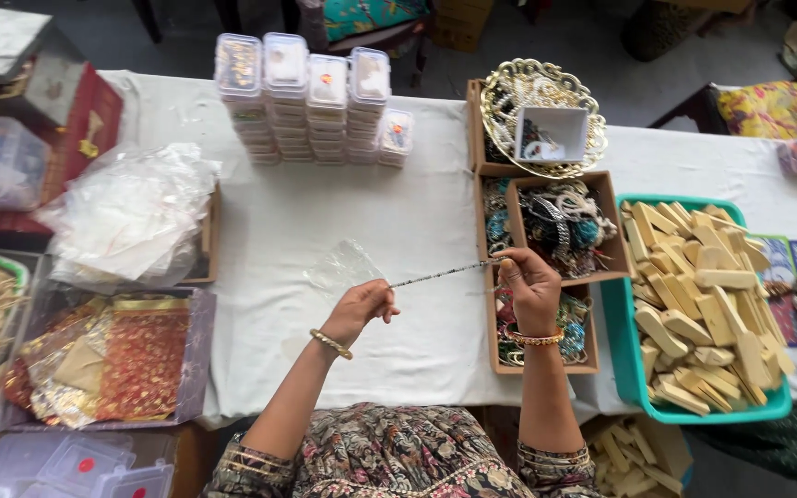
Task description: The person sits at a table and packs jewelry into small plastic bags and containers. They handle various items including necklaces, bracelets, and decorative papers, placing them into packaging materials. The person also stacks the filled containers on the table.
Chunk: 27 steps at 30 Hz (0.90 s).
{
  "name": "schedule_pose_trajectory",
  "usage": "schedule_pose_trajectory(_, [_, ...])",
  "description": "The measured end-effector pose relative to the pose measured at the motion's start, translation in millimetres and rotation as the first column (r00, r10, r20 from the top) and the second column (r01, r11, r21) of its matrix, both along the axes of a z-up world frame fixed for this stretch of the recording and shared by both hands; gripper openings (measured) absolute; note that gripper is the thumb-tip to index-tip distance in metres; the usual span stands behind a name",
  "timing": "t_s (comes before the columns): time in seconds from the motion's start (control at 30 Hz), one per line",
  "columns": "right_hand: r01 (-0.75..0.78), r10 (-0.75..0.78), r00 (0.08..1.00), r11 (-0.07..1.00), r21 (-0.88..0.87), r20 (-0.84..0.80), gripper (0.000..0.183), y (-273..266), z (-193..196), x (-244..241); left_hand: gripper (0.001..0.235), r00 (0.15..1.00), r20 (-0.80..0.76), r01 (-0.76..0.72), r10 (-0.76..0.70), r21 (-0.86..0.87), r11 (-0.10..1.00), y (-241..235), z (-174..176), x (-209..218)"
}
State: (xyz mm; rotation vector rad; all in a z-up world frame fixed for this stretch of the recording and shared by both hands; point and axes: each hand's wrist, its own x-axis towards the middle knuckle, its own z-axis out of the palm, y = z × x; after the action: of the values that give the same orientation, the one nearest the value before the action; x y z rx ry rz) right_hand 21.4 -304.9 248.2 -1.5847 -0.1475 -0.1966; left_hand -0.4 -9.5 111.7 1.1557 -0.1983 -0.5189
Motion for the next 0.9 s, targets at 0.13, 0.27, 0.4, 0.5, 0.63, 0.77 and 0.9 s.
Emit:
schedule_pose_trajectory(0.13, [-0.015,-0.003,0.994,0.987,-0.161,-0.111,0.013,21.4,-48.5,7.1,0.032,0.924,-0.321,-0.315,0.209,-0.325,0.892,21.2,4.7,-9.5])
schedule_pose_trajectory(0.27, [-0.211,0.167,0.977,0.746,-0.631,-0.129,0.012,64.7,-77.6,-6.1,0.020,0.757,-0.529,-0.632,0.384,-0.445,0.635,22.9,25.8,-5.1])
schedule_pose_trajectory(0.4, [-0.392,0.444,0.881,0.490,-0.778,-0.164,0.011,104.9,-82.9,-23.0,0.016,0.662,-0.536,-0.733,0.524,-0.316,0.603,15.9,11.4,4.5])
schedule_pose_trajectory(0.5, [-0.394,0.516,0.853,0.542,-0.742,-0.077,0.013,121.5,-62.1,-21.3,0.014,0.709,-0.061,-0.705,0.703,-0.039,0.708,9.7,-17.4,3.4])
schedule_pose_trajectory(0.63, [-0.359,0.459,0.882,0.516,-0.777,-0.103,0.011,123.5,-57.9,3.1,0.015,0.819,0.080,-0.567,0.568,0.264,0.780,1.8,-33.9,-14.0])
schedule_pose_trajectory(0.77, [-0.328,0.364,0.924,0.585,-0.742,-0.121,0.013,119.7,-66.1,21.8,0.030,0.943,-0.106,-0.285,0.316,0.236,0.929,-0.9,-53.4,-23.9])
schedule_pose_trajectory(0.9, [-0.318,0.279,0.948,0.772,-0.550,-0.156,0.016,112.7,-123.5,22.2,0.034,0.858,-0.441,-0.401,0.262,-0.258,0.879,7.5,-30.4,-23.3])
